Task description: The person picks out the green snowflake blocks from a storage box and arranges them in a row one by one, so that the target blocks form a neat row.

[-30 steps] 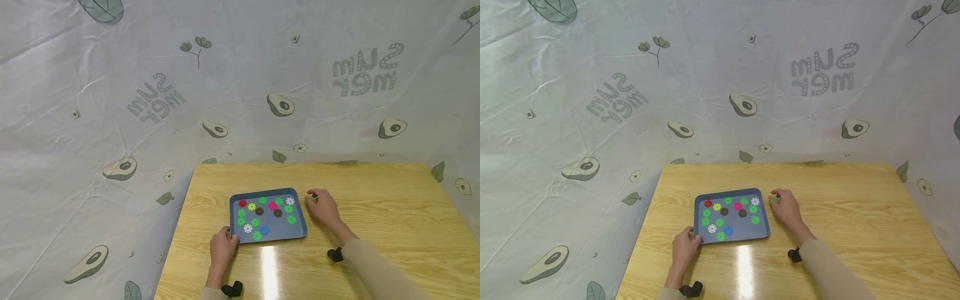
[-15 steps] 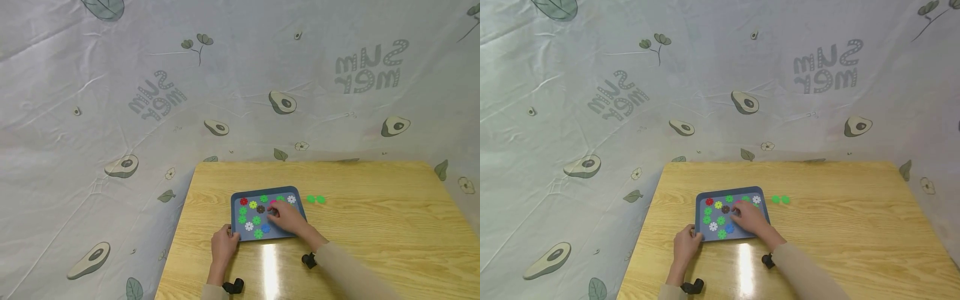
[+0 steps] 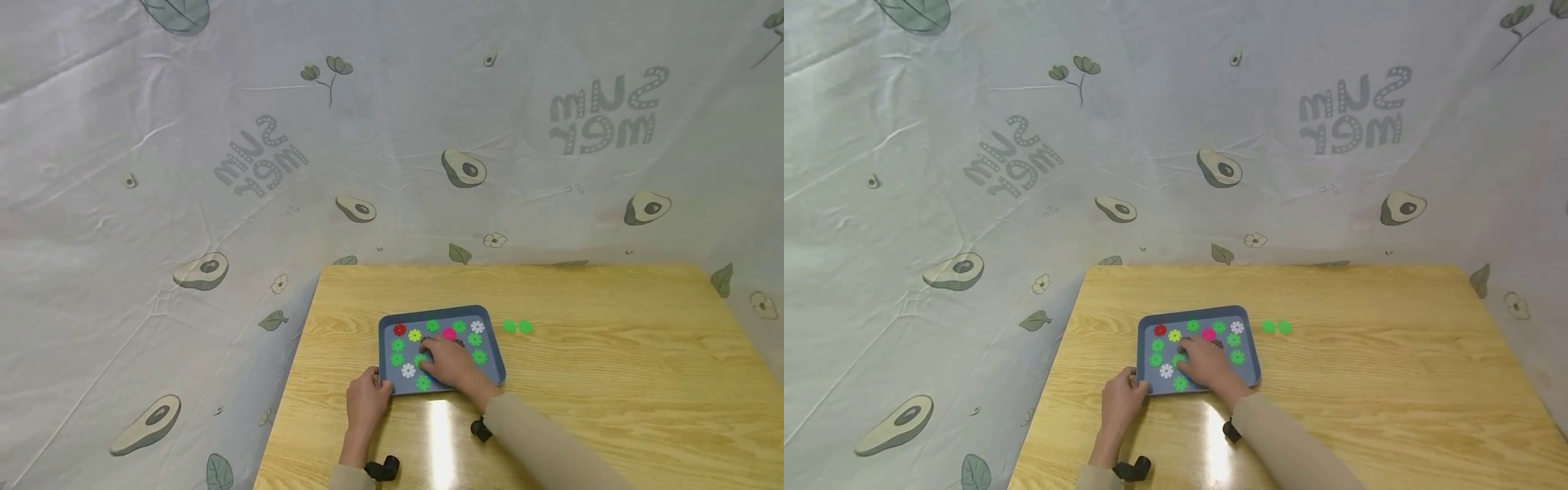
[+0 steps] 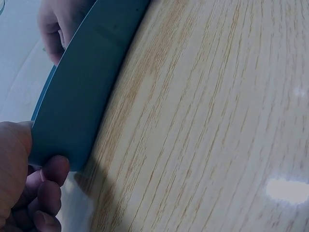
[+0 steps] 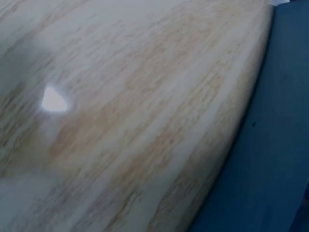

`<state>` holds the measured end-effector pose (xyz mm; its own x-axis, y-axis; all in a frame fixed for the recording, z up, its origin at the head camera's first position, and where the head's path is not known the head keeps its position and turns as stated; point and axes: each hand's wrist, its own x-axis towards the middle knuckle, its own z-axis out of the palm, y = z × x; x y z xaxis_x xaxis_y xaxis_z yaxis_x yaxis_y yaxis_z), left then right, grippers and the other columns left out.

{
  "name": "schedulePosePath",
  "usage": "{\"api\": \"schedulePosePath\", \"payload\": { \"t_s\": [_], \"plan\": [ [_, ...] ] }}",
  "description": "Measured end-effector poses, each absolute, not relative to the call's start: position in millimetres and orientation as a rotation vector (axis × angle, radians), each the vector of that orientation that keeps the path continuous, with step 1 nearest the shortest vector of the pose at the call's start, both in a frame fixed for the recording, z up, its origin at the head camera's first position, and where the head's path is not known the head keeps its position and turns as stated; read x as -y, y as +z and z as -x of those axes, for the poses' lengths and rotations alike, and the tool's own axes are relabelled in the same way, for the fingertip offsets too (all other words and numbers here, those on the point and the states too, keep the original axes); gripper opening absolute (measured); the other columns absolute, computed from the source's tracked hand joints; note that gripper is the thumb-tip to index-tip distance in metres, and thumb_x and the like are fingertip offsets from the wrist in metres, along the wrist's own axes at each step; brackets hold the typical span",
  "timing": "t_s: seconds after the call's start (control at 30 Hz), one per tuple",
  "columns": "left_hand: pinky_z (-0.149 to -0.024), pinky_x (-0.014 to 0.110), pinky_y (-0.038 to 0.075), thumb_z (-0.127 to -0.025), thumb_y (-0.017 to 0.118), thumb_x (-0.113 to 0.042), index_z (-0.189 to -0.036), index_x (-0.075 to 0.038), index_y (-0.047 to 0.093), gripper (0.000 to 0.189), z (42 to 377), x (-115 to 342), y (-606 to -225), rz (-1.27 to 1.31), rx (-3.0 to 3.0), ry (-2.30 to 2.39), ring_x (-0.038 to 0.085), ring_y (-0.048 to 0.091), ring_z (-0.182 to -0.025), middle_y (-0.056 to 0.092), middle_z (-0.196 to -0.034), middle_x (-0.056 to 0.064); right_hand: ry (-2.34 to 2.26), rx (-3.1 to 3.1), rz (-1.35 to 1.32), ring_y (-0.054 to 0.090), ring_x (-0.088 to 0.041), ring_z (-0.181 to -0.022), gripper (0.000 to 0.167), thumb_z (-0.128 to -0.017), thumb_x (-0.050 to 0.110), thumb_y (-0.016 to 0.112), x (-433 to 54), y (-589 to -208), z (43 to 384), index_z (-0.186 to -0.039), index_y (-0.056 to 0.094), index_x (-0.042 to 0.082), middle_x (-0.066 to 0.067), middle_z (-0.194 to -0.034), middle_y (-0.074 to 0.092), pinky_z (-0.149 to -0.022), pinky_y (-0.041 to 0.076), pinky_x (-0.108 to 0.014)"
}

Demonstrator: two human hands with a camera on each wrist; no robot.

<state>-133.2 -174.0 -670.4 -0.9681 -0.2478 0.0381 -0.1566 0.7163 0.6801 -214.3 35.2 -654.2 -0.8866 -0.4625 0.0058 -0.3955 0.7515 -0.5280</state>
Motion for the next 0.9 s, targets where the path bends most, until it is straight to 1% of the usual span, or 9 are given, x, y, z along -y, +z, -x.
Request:
{"api": "schedulePosePath", "payload": {
  "t_s": [0.23, 0.43, 0.5, 0.57, 0.63, 0.7, 0.77, 0.9],
  "plan": [
    [-0.047, 0.028, 0.036, -0.081, 0.070, -0.013, -0.107, -0.004, 0.076, 0.028, 134, 174, -670, -0.344, 2.803, -1.091, 0.008, 0.044, -0.047, 0.051, -0.055, -0.007, -0.679, -2.852, 0.653, 0.067, -0.027, -0.102, 0.028, -0.091, 0.031, 0.079, -29, -656, 214, -0.110, 0.074, 0.012, -0.006, -0.110, 0.066, -0.086, 0.055, -0.045],
    [-0.047, 0.028, 0.035, -0.080, 0.068, -0.012, -0.105, -0.004, 0.076, 0.027, 133, 174, -670, -0.339, 2.792, -1.094, 0.008, 0.043, -0.047, 0.050, -0.054, -0.007, -0.676, -2.821, 0.597, 0.066, -0.027, -0.101, 0.026, -0.091, 0.027, 0.079, -25, -651, 214, -0.108, 0.071, 0.009, -0.007, -0.111, 0.065, -0.085, 0.055, -0.044],
    [-0.047, 0.028, 0.034, -0.080, 0.068, -0.012, -0.105, -0.004, 0.076, 0.027, 133, 174, -669, -0.342, 2.795, -1.091, 0.008, 0.043, -0.047, 0.050, -0.054, -0.007, -0.724, -2.813, 0.572, 0.066, -0.024, -0.096, 0.025, -0.090, 0.025, 0.079, -25, -649, 214, -0.106, 0.071, 0.008, -0.006, -0.106, 0.066, -0.083, 0.055, -0.043],
    [-0.047, 0.028, 0.034, -0.080, 0.068, -0.012, -0.105, -0.004, 0.076, 0.027, 134, 174, -670, -0.347, 2.800, -1.081, 0.008, 0.043, -0.047, 0.050, -0.054, -0.007, -0.790, -2.799, 0.549, 0.064, -0.020, -0.086, 0.024, -0.089, 0.022, 0.080, -25, -647, 213, -0.104, 0.069, 0.007, -0.003, -0.096, 0.065, -0.077, 0.054, -0.041],
    [-0.047, 0.028, 0.035, -0.080, 0.068, -0.013, -0.105, -0.005, 0.076, 0.028, 134, 173, -669, -0.351, 2.802, -1.070, 0.009, 0.043, -0.047, 0.050, -0.054, -0.008, -0.875, -2.776, 0.527, 0.060, -0.016, -0.076, 0.022, -0.088, 0.019, 0.080, -26, -646, 212, -0.102, 0.067, 0.007, 0.001, -0.085, 0.061, -0.071, 0.052, -0.038],
    [-0.047, 0.029, 0.035, -0.080, 0.068, -0.013, -0.105, -0.004, 0.076, 0.028, 133, 173, -669, -0.349, 2.798, -1.061, 0.009, 0.044, -0.047, 0.050, -0.054, -0.008, -0.959, -2.753, 0.514, 0.054, -0.013, -0.069, 0.019, -0.089, 0.016, 0.079, -26, -646, 210, -0.101, 0.066, 0.008, 0.004, -0.078, 0.057, -0.066, 0.048, -0.035],
    [-0.047, 0.029, 0.035, -0.080, 0.068, -0.012, -0.105, -0.005, 0.076, 0.028, 133, 173, -670, -0.345, 2.795, -1.060, 0.009, 0.043, -0.047, 0.050, -0.054, -0.008, -1.036, -2.739, 0.506, 0.051, -0.011, -0.068, 0.017, -0.089, 0.013, 0.078, -27, -646, 209, -0.100, 0.065, 0.009, 0.006, -0.077, 0.055, -0.066, 0.046, -0.033],
    [-0.047, 0.028, 0.035, -0.080, 0.068, -0.012, -0.106, -0.004, 0.076, 0.029, 132, 174, -670, -0.346, 2.790, -1.081, 0.008, 0.043, -0.046, 0.049, -0.053, -0.008, -1.172, -2.761, 0.503, 0.051, -0.009, -0.067, 0.015, -0.089, 0.011, 0.077, -30, -643, 210, -0.099, 0.067, 0.008, 0.007, -0.077, 0.056, -0.066, 0.045, -0.032]
  ]
}}
